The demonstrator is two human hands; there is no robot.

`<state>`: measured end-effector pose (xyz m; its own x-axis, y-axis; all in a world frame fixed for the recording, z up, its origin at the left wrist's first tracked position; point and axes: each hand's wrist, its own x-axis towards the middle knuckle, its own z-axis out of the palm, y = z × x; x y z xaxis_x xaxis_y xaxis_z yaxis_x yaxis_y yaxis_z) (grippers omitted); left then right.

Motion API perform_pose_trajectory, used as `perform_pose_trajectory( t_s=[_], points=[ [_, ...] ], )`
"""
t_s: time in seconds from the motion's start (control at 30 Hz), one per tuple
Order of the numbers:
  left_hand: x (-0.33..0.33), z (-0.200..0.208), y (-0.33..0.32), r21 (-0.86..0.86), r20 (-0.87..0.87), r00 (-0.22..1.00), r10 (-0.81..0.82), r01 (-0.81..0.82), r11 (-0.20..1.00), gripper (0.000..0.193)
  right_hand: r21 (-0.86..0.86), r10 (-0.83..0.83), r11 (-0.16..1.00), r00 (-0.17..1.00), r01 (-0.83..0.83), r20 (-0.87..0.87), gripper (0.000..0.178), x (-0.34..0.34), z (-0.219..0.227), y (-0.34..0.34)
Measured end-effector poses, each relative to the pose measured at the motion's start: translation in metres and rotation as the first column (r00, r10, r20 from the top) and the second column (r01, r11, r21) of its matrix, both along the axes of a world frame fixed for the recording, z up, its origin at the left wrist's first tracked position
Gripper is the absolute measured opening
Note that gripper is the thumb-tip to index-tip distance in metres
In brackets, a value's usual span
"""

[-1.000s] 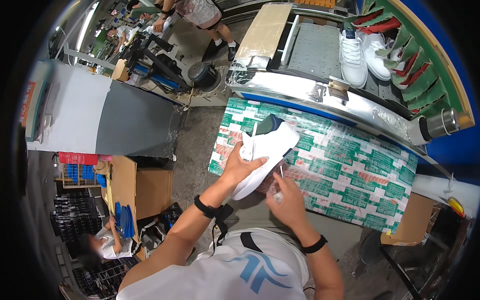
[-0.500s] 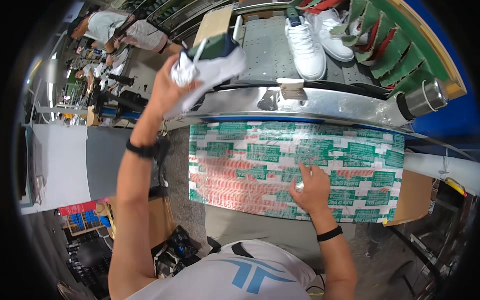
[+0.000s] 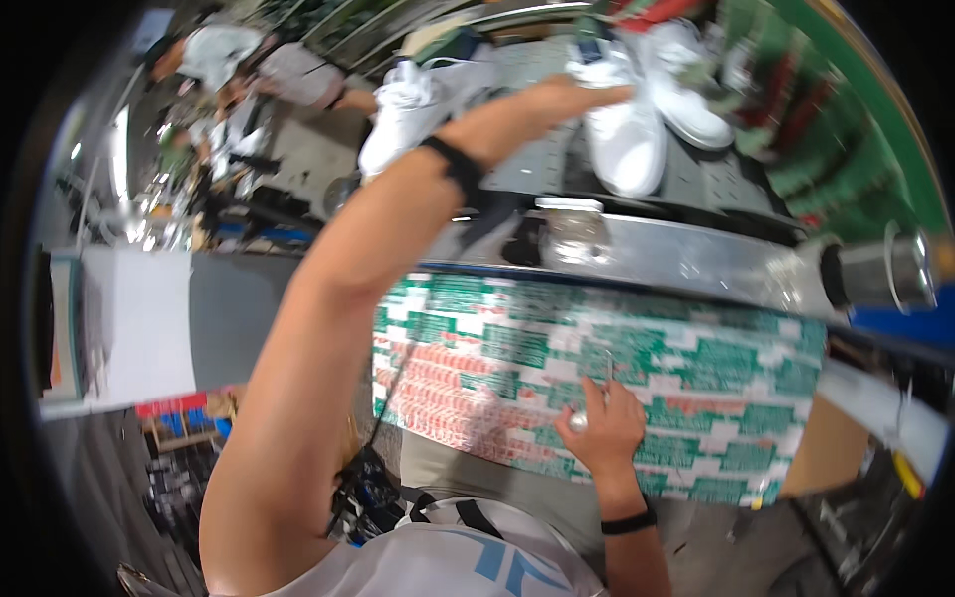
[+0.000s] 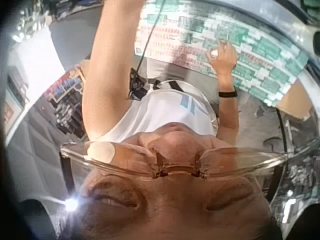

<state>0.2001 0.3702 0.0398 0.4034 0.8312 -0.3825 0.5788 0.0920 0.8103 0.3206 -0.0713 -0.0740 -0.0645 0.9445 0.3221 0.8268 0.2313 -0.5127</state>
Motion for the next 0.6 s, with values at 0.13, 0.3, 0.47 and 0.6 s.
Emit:
perform_pose_trajectory(
  t_s=[0.13,0.3,0.47,0.6],
  points=[
    [0.026,-0.039,0.028,0.115,-0.079,0.911,0.405,-0.395,0.911,0.085,0.005,-0.009,1.0,1.0,0.009,0.011,0.048,-0.006,-0.006,0.003],
    [-0.01,-0.045,0.031,-0.025,0.323,0.801,0.504,-0.525,0.851,0.058,0.024,0.021,0.999,1.0,-0.021,0.018,0.047,-0.009,-0.006,0.01],
    [-0.003,0.04,-0.016,-0.183,0.59,0.623,0.513,-0.516,0.837,0.06,0.0,-0.01,1.0,1.0,0.01,0.015,0.046,-0.006,-0.004,0.002],
    [-0.049,0.098,-0.095,0.027,0.684,0.7,0.208,-0.309,0.951,0.056,0.018,0.005,1.0,1.0,-0.005,-0.003,0.044,-0.008,-0.003,0.003]
  ],
)
